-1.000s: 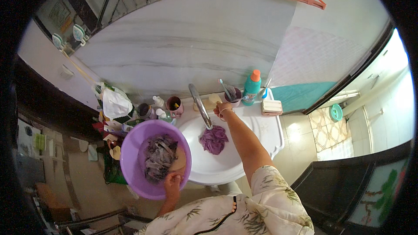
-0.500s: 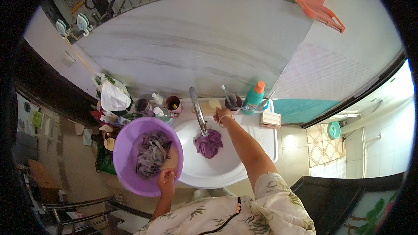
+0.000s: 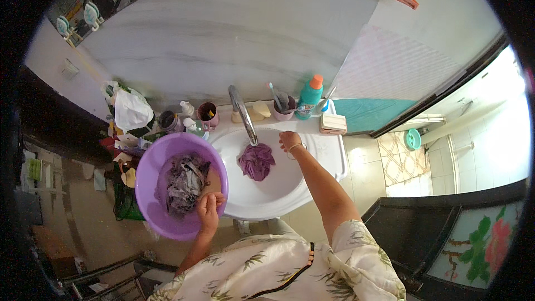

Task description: The person wipes a kitchen counter, a refrigerator, a wall calendar, a water dispenser, a door, and a staircase handrail using a purple cloth. They then rinse the cloth in a purple basin at a sink.

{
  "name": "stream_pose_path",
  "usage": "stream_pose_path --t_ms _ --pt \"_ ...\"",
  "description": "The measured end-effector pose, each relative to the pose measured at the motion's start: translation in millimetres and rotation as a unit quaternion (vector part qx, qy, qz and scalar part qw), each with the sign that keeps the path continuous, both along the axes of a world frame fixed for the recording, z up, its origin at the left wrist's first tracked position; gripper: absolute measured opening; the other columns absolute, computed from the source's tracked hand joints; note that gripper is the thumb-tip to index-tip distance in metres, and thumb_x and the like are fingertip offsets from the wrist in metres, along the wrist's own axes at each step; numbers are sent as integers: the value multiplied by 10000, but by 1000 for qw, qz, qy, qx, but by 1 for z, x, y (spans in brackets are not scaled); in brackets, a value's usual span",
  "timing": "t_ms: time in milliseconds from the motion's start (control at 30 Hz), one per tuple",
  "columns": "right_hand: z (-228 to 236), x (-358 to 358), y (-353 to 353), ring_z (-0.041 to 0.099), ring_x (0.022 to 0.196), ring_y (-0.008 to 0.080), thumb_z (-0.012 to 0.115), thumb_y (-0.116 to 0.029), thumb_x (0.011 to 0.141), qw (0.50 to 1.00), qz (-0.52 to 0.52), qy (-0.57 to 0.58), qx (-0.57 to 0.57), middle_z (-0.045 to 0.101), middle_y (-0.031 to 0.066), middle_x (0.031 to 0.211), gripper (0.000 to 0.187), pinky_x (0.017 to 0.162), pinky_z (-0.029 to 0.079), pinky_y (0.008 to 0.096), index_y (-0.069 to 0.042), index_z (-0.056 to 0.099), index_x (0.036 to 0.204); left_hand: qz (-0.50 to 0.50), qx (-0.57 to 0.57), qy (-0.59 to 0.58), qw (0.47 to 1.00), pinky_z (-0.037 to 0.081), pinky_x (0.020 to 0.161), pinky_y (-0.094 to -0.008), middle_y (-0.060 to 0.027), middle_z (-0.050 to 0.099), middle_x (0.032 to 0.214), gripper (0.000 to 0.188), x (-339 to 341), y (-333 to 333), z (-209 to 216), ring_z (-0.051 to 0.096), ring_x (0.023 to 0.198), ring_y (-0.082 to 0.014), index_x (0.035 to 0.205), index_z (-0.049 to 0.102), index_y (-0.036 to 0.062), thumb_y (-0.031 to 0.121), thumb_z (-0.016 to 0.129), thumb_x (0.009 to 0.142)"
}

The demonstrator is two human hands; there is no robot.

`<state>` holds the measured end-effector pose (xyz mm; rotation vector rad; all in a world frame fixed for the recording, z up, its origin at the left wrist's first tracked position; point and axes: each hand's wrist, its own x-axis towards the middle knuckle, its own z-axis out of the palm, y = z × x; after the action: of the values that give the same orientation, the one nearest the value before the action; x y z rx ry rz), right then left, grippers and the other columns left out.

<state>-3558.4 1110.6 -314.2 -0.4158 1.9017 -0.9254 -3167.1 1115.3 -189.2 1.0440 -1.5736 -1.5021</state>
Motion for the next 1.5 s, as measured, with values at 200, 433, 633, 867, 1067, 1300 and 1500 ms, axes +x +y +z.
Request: stream_pose_path --t_ms 200,433,633,867,1067,1300,1500 --pt "9 14 -73 584 499 207 444 -415 943 971 -180 -111 -113 640 107 733 374 430 460 350 -71 563 858 24 14 -27 999 502 723 -276 -65 640 894 229 49 1 16 608 775 -136 984 611 -26 146 460 983" --pt "60 35 -85 580 486 163 470 -420 933 989 -141 12 -53 640 54 663 372 443 448 329 -100 571 773 85 68 -41 993 500 767 -277 -93 633 939 212 107 13 11 612 821 -150 1025 605 -42 129 492 968" --pt "55 34 -85 568 498 147 489 -422 920 986 -159 -17 -43 633 37 653 354 456 442 313 -112 577 775 66 86 -61 992 500 768 -276 -98 639 935 218 103 12 15 615 827 -150 1020 605 -47 134 494 970" --pt "-33 43 -6 655 627 220 522 -402 881 994 -2 104 -18 685 129 786 345 547 514 368 -94 671 841 -9 46 -47 998 495 730 -271 -73 643 921 207 95 1 16 621 805 -140 1017 600 -20 140 475 979" --pt "-14 153 123 618 839 395 533 -270 860 939 69 337 23 655 197 882 244 769 499 458 -58 646 901 -99 50 1 994 492 743 -257 -61 641 921 181 90 -4 -6 616 810 -129 1026 595 -17 123 496 969" --pt "-10 186 166 582 999 329 592 -212 803 933 119 341 9 637 157 1027 244 908 451 402 -36 661 958 -177 12 35 984 480 733 -237 -55 637 892 131 84 -9 4 605 800 -113 999 600 -18 78 528 946" --pt "-30 191 175 536 1074 286 592 -200 770 888 198 415 0 635 114 1060 247 952 428 366 -56 667 955 -167 -6 49 985 483 738 -234 -44 632 892 120 92 -7 14 601 797 -103 994 603 -17 64 535 938"
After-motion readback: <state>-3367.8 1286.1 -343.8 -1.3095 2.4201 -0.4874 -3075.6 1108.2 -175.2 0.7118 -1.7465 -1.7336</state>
